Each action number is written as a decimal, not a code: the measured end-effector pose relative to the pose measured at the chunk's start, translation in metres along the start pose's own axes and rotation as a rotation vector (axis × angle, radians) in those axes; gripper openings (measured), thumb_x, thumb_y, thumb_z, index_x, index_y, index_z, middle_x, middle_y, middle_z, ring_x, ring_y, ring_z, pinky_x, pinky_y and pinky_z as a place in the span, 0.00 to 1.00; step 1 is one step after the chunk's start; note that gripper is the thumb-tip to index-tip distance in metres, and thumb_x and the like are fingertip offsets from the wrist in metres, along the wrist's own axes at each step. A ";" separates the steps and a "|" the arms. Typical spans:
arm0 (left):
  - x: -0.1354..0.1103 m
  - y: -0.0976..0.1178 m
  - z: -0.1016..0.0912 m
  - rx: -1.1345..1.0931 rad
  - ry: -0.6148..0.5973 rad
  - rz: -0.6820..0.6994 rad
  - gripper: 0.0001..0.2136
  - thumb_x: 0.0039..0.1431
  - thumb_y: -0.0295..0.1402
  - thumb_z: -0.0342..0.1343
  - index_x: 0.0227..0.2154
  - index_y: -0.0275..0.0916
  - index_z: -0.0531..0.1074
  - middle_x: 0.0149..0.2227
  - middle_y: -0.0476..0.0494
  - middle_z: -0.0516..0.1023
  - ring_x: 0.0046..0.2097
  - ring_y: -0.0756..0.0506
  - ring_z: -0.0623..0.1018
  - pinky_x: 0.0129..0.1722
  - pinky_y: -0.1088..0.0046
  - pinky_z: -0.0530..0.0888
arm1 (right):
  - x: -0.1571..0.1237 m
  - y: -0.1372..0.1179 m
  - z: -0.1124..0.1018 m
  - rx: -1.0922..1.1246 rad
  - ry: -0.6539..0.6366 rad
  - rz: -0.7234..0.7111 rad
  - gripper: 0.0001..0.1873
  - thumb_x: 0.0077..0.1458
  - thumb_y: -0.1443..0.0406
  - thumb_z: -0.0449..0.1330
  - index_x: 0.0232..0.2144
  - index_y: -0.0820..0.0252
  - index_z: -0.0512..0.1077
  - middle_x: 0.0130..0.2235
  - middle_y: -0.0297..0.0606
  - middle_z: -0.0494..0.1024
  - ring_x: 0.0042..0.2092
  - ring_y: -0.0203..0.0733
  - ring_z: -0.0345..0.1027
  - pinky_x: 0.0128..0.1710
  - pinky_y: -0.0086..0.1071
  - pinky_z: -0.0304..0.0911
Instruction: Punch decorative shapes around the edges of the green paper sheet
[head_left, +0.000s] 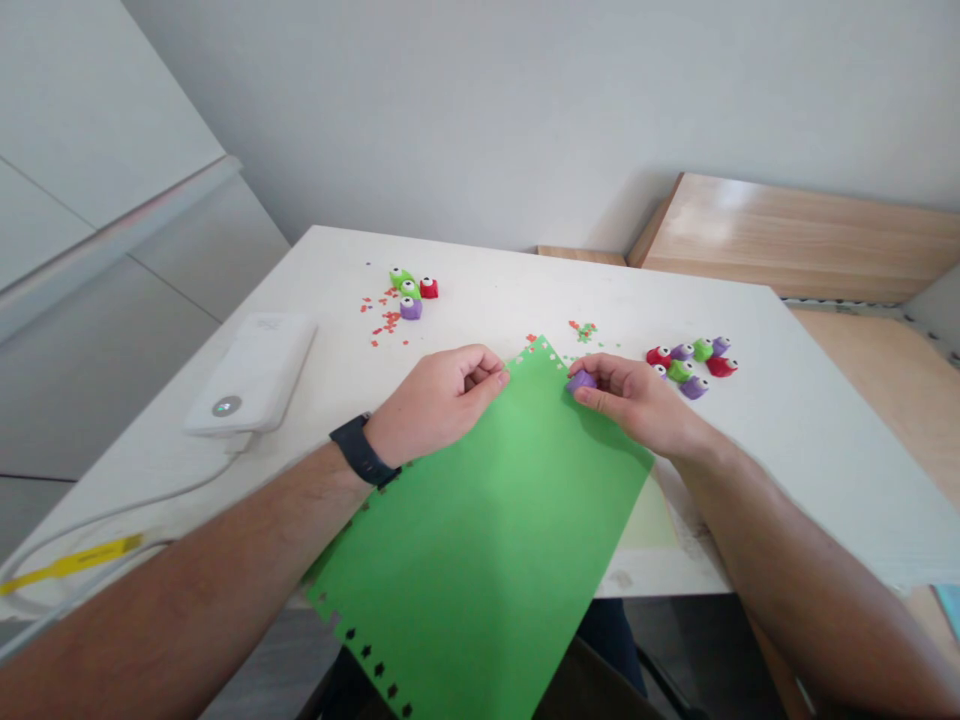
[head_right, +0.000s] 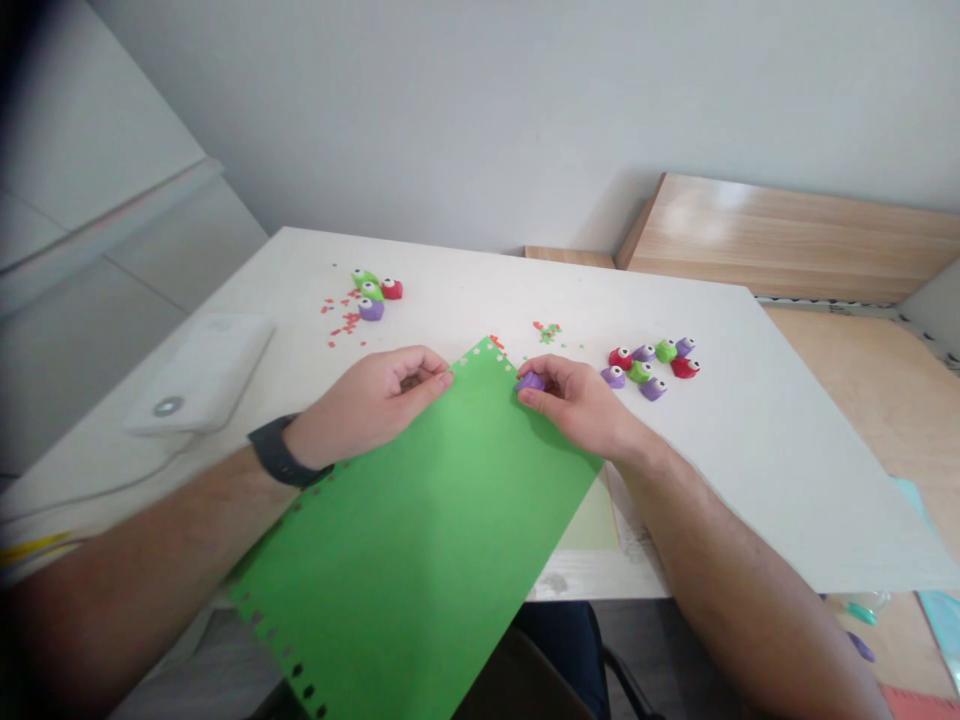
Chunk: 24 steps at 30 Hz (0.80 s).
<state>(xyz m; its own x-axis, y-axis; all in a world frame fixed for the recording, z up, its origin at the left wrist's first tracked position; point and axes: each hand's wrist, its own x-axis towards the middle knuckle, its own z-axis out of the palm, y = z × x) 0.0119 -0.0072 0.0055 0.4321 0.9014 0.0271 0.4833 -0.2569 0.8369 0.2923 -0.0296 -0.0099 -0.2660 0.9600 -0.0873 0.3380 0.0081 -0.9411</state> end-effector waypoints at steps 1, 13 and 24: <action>0.000 0.000 0.000 -0.003 -0.001 0.002 0.14 0.68 0.45 0.56 0.37 0.39 0.76 0.32 0.49 0.80 0.32 0.47 0.76 0.33 0.72 0.70 | 0.000 0.000 0.000 -0.010 0.002 -0.002 0.18 0.59 0.54 0.69 0.46 0.57 0.77 0.41 0.39 0.80 0.39 0.43 0.70 0.39 0.37 0.66; -0.001 0.001 0.000 -0.008 -0.011 -0.002 0.14 0.68 0.45 0.56 0.37 0.40 0.76 0.32 0.48 0.80 0.32 0.47 0.75 0.33 0.71 0.70 | 0.001 0.003 0.005 -0.113 0.059 -0.011 0.15 0.59 0.56 0.67 0.45 0.56 0.76 0.35 0.35 0.76 0.36 0.41 0.66 0.37 0.35 0.62; 0.000 -0.002 0.001 0.010 0.002 0.007 0.14 0.68 0.45 0.55 0.37 0.40 0.76 0.31 0.49 0.80 0.32 0.47 0.75 0.33 0.71 0.69 | 0.004 0.008 0.002 -0.092 0.068 -0.055 0.17 0.59 0.56 0.67 0.48 0.55 0.75 0.38 0.36 0.76 0.38 0.43 0.67 0.40 0.37 0.64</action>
<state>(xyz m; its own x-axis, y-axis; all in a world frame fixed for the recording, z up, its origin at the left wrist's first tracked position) 0.0115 -0.0069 0.0035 0.4343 0.9001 0.0341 0.4877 -0.2668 0.8313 0.2920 -0.0267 -0.0186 -0.2254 0.9742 -0.0112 0.4072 0.0838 -0.9095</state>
